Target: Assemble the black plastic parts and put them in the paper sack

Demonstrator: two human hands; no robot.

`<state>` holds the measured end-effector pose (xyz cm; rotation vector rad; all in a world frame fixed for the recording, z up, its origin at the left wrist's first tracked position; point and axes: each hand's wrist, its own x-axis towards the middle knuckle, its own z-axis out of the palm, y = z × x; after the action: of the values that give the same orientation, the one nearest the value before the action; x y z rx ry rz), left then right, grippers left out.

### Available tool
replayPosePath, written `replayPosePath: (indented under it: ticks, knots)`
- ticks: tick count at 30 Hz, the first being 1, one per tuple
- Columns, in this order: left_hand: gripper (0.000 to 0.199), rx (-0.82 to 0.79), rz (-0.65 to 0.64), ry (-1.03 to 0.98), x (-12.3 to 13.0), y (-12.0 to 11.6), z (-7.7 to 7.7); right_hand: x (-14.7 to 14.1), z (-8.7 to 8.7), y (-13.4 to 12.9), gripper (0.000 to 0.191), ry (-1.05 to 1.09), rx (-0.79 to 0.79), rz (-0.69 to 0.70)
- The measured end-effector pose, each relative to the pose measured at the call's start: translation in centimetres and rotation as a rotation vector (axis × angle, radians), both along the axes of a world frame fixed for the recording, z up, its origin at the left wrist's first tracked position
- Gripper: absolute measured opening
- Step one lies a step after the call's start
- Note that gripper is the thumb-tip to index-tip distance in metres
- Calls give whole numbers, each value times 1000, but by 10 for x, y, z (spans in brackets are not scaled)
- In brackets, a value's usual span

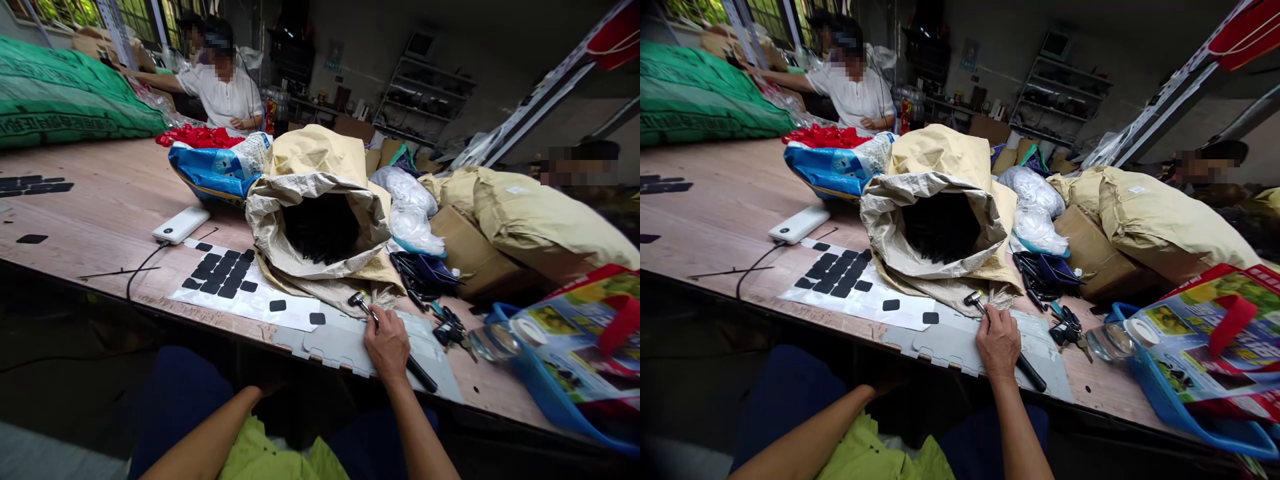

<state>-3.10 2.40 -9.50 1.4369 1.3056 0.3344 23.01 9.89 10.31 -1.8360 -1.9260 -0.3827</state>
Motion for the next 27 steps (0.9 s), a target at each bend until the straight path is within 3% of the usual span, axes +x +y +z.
replayPosePath:
  ticks: [3, 5, 8, 10, 12, 14, 15, 18, 20, 23, 27]
  knots:
    - [52, -22, -27, 111, 6, -2, 9, -1, 1, -1, 25, 5, 3, 0]
    - [50, -54, -186, 142, 8, -4, 34, -1, 1, -1, 25, 3, 4, 2]
    - [47, -169, -631, 47, 4, 4, 108, -2, 2, 0, 25, -3, 3, -3]
    - [53, -330, -826, -239, -1, 21, 171, -2, 2, 0, 25, -5, 2, -6]
    - [56, -290, -781, -497, -7, 51, 229, -3, 2, 0, 25, -7, 2, -4]
    - [50, -20, -532, -545, -9, 90, 270, -2, 2, 0, 26, -12, 0, -1]
    - [46, 156, -354, -494, -8, 111, 282, -2, 1, 0, 27, -14, -1, -1]
    - [27, 574, 161, -90, 2, 169, 288, -1, 1, 0, 26, -8, -11, -5]
    - [23, 654, 325, 213, 11, 195, 278, -1, 2, 0, 26, 7, -19, -7]
    - [26, 614, 340, 483, 22, 213, 260, -1, 4, -1, 26, 24, -38, -5]
    - [27, 610, 337, 551, 24, 211, 255, -1, 6, -1, 26, 28, -48, 3]
